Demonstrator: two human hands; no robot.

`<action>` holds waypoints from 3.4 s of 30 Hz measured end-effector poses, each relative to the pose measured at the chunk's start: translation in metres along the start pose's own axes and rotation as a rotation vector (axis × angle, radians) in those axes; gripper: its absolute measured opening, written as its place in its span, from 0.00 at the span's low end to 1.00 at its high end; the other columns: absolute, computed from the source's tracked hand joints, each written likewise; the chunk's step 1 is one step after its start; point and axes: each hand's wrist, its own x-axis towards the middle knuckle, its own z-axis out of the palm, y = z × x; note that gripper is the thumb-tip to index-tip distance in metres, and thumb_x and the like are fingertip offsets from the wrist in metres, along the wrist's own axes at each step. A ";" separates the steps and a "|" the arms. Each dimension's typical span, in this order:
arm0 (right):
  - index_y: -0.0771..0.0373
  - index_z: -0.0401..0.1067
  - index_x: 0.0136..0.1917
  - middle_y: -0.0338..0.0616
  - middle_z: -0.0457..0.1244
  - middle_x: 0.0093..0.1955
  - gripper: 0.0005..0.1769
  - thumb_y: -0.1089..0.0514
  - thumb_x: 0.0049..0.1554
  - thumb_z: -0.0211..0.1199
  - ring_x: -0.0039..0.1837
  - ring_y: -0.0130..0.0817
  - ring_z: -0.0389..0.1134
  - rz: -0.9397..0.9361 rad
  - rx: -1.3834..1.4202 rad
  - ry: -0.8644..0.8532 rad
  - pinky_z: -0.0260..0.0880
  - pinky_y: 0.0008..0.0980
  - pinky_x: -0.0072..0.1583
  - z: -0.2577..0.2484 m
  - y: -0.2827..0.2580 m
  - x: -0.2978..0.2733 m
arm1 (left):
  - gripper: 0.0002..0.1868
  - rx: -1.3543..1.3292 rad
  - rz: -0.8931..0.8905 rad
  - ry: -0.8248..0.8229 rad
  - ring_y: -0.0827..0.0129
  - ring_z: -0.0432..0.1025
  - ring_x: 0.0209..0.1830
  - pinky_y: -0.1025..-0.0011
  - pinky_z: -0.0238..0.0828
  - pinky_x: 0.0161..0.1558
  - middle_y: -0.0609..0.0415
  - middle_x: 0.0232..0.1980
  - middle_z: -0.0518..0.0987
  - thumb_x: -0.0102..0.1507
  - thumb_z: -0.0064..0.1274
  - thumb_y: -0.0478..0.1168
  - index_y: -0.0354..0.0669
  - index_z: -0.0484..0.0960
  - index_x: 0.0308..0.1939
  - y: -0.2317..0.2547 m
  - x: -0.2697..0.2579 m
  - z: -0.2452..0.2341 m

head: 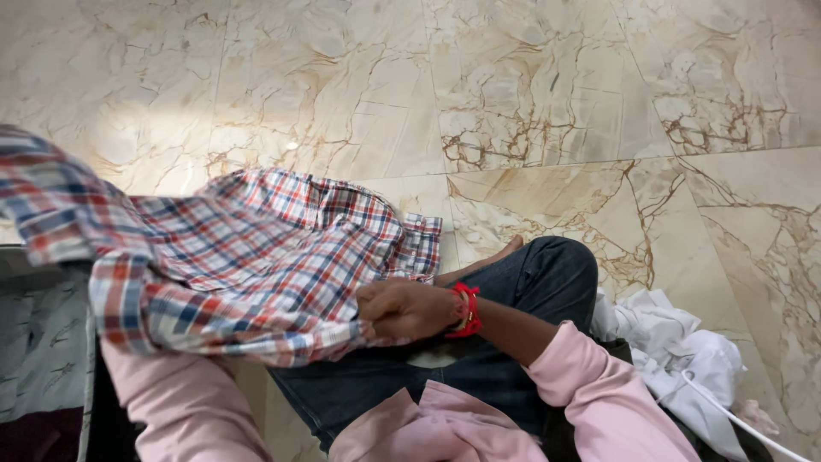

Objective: The person buttons and folds a plaid shirt while sitting on the floor next to a suitcase.

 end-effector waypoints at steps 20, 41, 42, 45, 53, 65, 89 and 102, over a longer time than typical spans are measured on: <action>0.54 0.80 0.55 0.48 0.72 0.48 0.20 0.43 0.59 0.57 0.47 0.43 0.74 1.426 -0.672 0.617 0.73 0.43 0.56 -0.222 0.210 -0.303 | 0.48 0.389 0.259 -1.052 0.48 0.60 0.76 0.46 0.60 0.71 0.44 0.77 0.65 0.59 0.61 0.64 0.55 0.59 0.79 0.173 -0.115 0.306; 0.58 0.64 0.73 0.48 0.62 0.70 0.33 0.42 0.59 0.59 0.63 0.49 0.69 1.143 -0.810 -0.029 0.75 0.52 0.58 -0.113 0.183 -0.102 | 0.03 0.670 0.472 -0.084 0.56 0.75 0.48 0.55 0.69 0.47 0.55 0.44 0.79 0.60 0.58 0.40 0.50 0.81 0.37 0.045 -0.166 0.282; 0.57 0.60 0.74 0.48 0.59 0.73 0.37 0.41 0.57 0.62 0.65 0.50 0.66 1.066 -0.927 -0.104 0.68 0.60 0.60 -0.109 0.190 -0.100 | 0.03 0.701 0.467 -0.020 0.57 0.75 0.47 0.54 0.69 0.45 0.56 0.44 0.79 0.60 0.58 0.40 0.50 0.81 0.37 0.045 -0.153 0.270; 0.57 0.58 0.76 0.49 0.58 0.75 0.39 0.43 0.56 0.63 0.69 0.50 0.63 1.002 -0.997 -0.172 0.67 0.60 0.61 -0.106 0.198 -0.104 | 0.05 0.714 0.349 0.019 0.56 0.76 0.46 0.54 0.70 0.42 0.54 0.44 0.79 0.58 0.56 0.39 0.49 0.80 0.38 0.054 -0.130 0.228; 0.44 0.55 0.81 0.47 0.60 0.74 0.40 0.44 0.58 0.62 0.70 0.50 0.67 1.220 -0.897 -0.357 0.68 0.52 0.66 -0.090 0.188 -0.097 | 0.18 -0.421 -0.927 0.003 0.63 0.79 0.22 0.64 0.68 0.21 0.52 0.41 0.80 0.72 0.39 0.51 0.47 0.69 0.60 0.040 -0.111 0.200; 0.49 0.61 0.78 0.56 0.46 0.85 0.39 0.43 0.56 0.63 0.70 0.53 0.66 0.986 -0.903 -0.038 0.72 0.51 0.65 -0.088 0.198 -0.092 | 0.19 -0.733 -0.799 -0.070 0.62 0.79 0.26 0.65 0.77 0.25 0.46 0.36 0.86 0.69 0.38 0.39 0.48 0.77 0.62 0.027 -0.111 0.211; 0.60 0.64 0.73 0.62 0.55 0.77 0.36 0.56 0.52 0.66 0.67 0.60 0.68 1.347 -0.904 0.077 0.73 0.51 0.62 -0.060 0.248 -0.098 | 0.17 0.628 0.001 -0.307 0.51 0.78 0.50 0.52 0.76 0.45 0.49 0.46 0.85 0.59 0.54 0.34 0.53 0.88 0.49 -0.003 -0.111 0.138; 0.44 0.80 0.58 0.44 0.73 0.51 0.23 0.52 0.47 0.65 0.55 0.45 0.73 1.024 -0.930 -0.062 0.73 0.45 0.59 -0.147 0.036 -0.144 | 0.10 0.206 0.509 -0.082 0.52 0.73 0.50 0.57 0.71 0.53 0.50 0.44 0.83 0.59 0.61 0.32 0.43 0.87 0.45 0.078 -0.140 0.035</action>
